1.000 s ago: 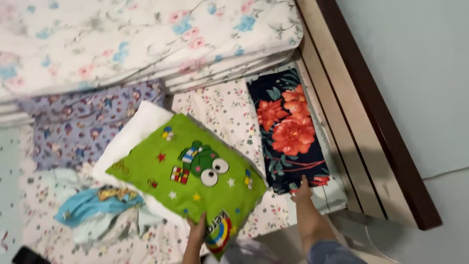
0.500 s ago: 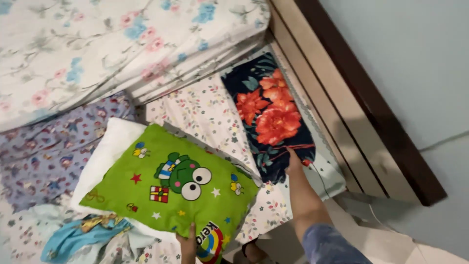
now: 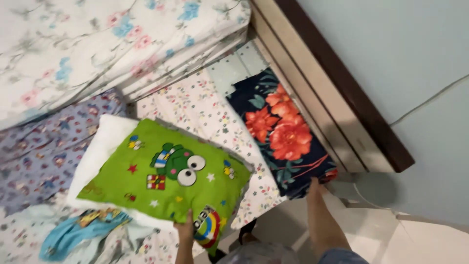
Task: The person removes pillowcases from several pillows, places the pillows on the floor, and then strips a floral-patterned sheet from the mattress. The person folds the removed sheet and places it on the bed.
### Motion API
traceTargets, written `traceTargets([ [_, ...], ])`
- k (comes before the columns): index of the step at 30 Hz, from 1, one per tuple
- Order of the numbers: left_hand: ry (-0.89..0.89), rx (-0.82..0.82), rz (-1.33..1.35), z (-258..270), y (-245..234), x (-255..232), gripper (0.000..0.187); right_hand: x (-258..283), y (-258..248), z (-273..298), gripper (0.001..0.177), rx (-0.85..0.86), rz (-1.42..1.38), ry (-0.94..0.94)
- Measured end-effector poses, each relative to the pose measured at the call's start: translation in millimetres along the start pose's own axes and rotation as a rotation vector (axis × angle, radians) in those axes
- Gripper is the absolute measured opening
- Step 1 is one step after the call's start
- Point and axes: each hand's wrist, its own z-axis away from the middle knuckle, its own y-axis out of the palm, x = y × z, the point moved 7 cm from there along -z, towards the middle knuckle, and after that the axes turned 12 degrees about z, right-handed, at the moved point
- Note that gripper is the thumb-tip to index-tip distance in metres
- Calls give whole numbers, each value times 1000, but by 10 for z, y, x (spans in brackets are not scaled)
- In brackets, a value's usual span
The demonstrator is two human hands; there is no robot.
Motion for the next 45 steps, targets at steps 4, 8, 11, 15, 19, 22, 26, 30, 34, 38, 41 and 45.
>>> traceTargets([
  [4, -75, -92, -83, 23, -50, 8, 113, -514, 561, 709, 55, 480, -34, -187],
  [8, -231, -100, -19, 126, 70, 31, 108, -1025, 1120, 2556, 91, 1484, 51, 166],
  [11, -304, 110, 298, 169, 223, -6, 89, -682, 1290, 3719, 81, 1757, -279, 249],
  [15, -543, 311, 580, 101, 183, -271, 76, 67, 1185, 3869, 56, 1374, -342, -138],
  [19, -257, 548, 927, -313, 207, -1113, 77, 860, 448, 3782, 46, 1231, -393, -588],
  [22, -214, 610, 1012, -496, 719, -1261, 69, 1159, -247, 3514, 53, 1114, -405, -954],
  [26, -480, 694, 1032, -6, 1648, -839, 64, 919, -861, 2709, 65, 934, -399, -986],
  [30, -558, 775, 310, 330, 2308, -547, 59, 508, -1426, 1707, 48, 557, -258, -1111],
  [34, -439, 885, -109, 336, 2581, -514, 63, 61, -1271, 838, 72, 335, 384, -1109],
  [38, -425, 728, -9, 58, 2242, -577, 62, -7, -902, 799, 107, 261, 936, -1362],
  [41, -468, 588, 17, -104, 1604, -456, 60, 262, -644, 1098, 82, 605, 510, -1209],
  [45, -550, 439, 96, -176, 596, -325, 58, 554, -18, 1476, 82, 693, 813, -1005],
])
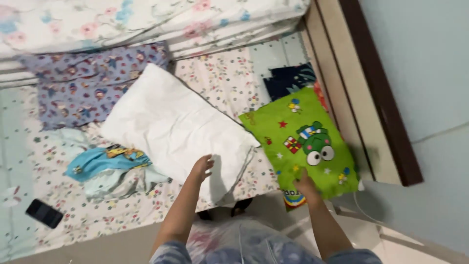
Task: The person removes pillowcases from several pillows, places the pillows on the floor, and then strips a floral-patterned sheet from the mattress. The person folds the removed sheet and places it on the bed.
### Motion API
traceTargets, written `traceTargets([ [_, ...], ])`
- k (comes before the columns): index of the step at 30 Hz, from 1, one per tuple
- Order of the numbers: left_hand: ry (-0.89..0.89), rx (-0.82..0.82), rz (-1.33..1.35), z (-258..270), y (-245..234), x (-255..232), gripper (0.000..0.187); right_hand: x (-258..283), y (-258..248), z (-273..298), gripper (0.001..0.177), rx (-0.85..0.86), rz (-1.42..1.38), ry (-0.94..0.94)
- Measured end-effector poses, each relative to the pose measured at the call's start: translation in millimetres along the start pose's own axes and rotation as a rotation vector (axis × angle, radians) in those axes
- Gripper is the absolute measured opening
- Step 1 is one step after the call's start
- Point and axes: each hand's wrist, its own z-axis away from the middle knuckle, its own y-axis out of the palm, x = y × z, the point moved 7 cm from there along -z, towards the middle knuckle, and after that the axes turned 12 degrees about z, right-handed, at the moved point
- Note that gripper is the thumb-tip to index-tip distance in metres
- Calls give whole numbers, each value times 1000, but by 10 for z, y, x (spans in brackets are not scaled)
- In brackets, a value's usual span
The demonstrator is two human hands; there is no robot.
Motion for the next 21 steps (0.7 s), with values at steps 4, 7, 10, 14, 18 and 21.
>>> traceTargets([
  [4, -55, -108, 105, 332, -813, 53, 55, 898, 237, -369, 60, -87, 19, -287],
  [7, -71, -141, 135, 500, -1283, 9, 52, 1433, 927, -453, 78, 369, -473, -80],
  [10, -70, -180, 139, 650, -1680, 66, 51, 1697, 1440, -266, 73, 573, -383, 207],
  [14, -73, -165, 91, 745, -2013, 71, 55, 2373, 1927, 66, 82, 633, -733, 334],
  [18, -43, -122, 117, 789, -2200, 36, 67, 2972, 1924, -1, 66, 262, -690, 193],
  [21, -82, -169, 175, 757, -2266, -29, 84, 3508, 1331, -30, 59, -17, -1039, -185],
])
